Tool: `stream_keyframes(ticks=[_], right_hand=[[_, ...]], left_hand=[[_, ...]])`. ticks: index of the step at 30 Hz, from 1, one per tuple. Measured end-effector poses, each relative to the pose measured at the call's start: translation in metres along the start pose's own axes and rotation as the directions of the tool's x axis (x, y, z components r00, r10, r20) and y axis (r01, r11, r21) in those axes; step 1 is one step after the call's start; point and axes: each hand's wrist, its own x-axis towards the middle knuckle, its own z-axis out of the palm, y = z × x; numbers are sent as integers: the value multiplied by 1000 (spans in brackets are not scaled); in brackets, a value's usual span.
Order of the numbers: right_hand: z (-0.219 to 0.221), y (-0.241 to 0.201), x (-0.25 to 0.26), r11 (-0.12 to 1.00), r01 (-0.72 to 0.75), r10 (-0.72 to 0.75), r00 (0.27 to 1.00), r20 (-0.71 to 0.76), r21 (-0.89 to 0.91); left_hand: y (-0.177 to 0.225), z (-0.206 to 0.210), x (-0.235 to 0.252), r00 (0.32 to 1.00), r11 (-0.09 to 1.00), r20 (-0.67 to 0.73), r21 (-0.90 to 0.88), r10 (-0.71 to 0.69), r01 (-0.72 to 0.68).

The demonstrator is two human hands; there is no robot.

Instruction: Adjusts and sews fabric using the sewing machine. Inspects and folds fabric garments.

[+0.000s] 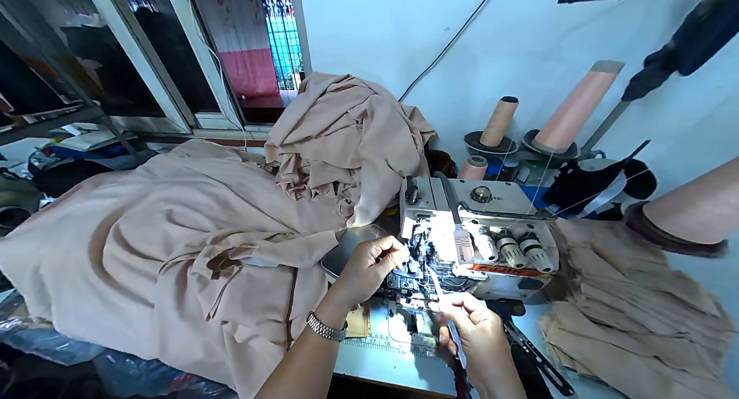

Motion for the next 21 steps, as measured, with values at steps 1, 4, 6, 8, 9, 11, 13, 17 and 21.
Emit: stream_keyframes(ticks=[1,4,6,8,9,11,13,17,21], right_hand=[[0,0,1,1000,1,-1,1000,-1,4],[1,1,1,1000,-7,7,1000,0,17],[1,0,1,1000,-9,9,1000,-2,24],[2,0,1,1000,-13,13,1000,-7,29],[2,0,1,999,-13,13,1000,-8,33],[2,0,1,999,-11,11,1000,-7,37],[2,1,2,999,-14,15,1000,-7,48],[1,2,2,998,-11,11,1000,-11,57],[1,3,2,998,-15,16,1000,-6,59]], left_hand=[[0,0,0,1000,1000,-1,1,0,0],[1,0,-1,1000,1000,-3,5,-1,1],[0,0,-1,1000,1000,-2,1,-2,2],[0,0,0,1000,1000,-5,-6,-8,8],[0,0,0,1000,1000,-8,-7,-10,10],[0,0,0,1000,1000,-10,-8,-13,13],[0,0,0,1000,1000,-9,-2,-8,8],[0,1,1,1000,1000,-5,-11,1,-1],[-1,1,2,1000,1000,-3,-11,-5,5]])
